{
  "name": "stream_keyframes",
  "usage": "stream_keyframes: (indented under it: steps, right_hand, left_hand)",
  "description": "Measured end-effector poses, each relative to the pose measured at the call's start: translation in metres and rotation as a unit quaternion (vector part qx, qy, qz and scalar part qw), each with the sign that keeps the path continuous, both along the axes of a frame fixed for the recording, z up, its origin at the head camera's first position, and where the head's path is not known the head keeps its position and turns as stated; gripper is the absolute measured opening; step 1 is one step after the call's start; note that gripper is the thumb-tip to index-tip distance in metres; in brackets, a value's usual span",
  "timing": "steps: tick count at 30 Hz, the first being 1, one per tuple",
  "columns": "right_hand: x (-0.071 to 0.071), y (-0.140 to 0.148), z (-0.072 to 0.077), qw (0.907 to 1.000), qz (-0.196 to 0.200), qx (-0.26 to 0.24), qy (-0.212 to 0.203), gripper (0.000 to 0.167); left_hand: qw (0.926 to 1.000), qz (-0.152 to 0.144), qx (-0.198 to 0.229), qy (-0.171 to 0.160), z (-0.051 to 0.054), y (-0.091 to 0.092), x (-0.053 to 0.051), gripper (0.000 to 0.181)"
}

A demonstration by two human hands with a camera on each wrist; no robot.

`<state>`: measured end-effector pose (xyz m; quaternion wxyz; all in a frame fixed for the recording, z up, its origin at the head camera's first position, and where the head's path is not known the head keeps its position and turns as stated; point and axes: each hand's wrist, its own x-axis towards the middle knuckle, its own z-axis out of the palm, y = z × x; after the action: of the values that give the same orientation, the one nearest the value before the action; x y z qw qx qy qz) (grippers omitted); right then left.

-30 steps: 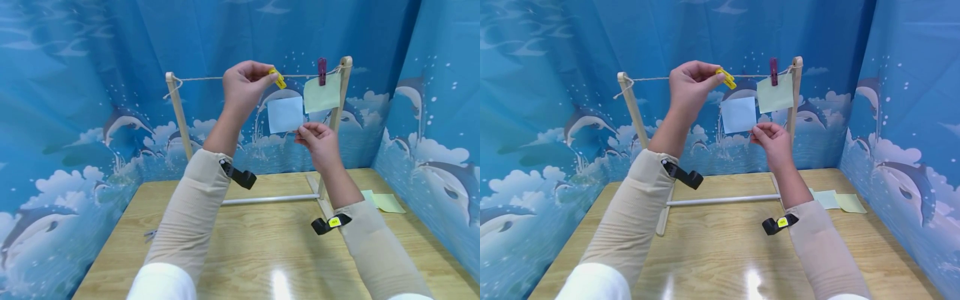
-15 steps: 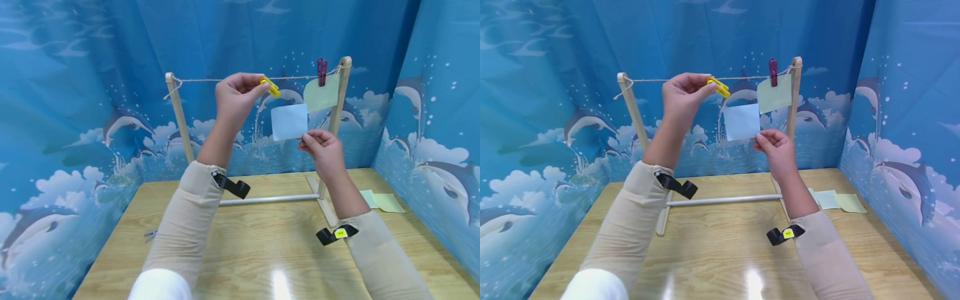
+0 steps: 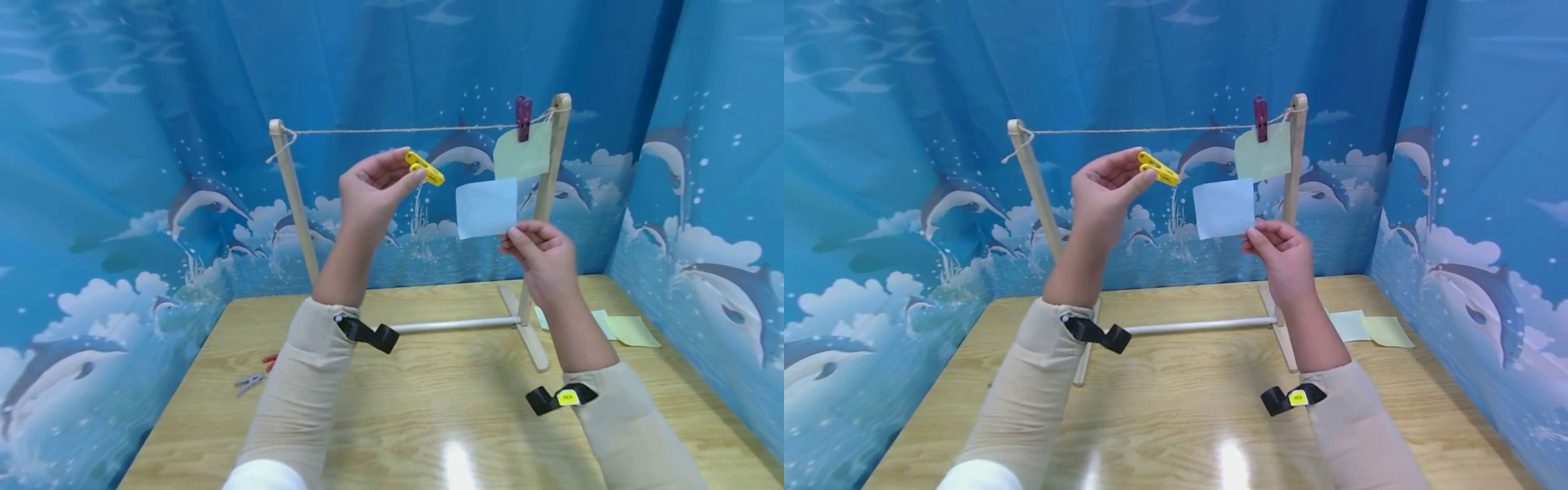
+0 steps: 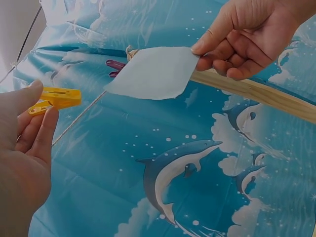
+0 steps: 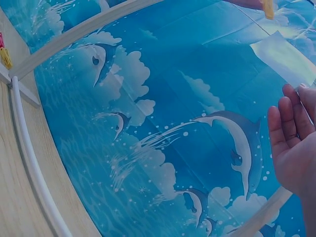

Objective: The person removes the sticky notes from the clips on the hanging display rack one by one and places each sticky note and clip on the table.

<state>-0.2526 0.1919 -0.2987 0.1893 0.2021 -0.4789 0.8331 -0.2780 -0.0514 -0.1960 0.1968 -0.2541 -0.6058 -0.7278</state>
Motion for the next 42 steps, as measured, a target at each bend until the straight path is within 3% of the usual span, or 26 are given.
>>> stream_keyframes:
  steps: [16,32,38,42]
  right_hand:
    - [0.013,0.006,-0.012,0.9998,-0.019,0.000,0.009,0.009]
    - [0.027,0.014,-0.025,0.9987,-0.049,0.014,0.006,0.009]
    - [0.031,0.022,-0.035,0.9991,-0.032,0.000,0.027,0.016]
    - [0.032,0.026,-0.042,0.9992,-0.033,-0.012,0.018,0.016]
  left_hand:
    - [0.9954,-0.050,0.021,0.079,-0.040,-0.018,0.017,0.030]
    - [0.9972,-0.035,0.022,0.062,-0.071,-0.037,0.030,0.031]
    - [0.9978,-0.031,0.037,0.046,-0.088,-0.046,0.034,0.033]
    - [0.9974,-0.035,0.049,0.039,-0.099,-0.053,0.035,0.031]
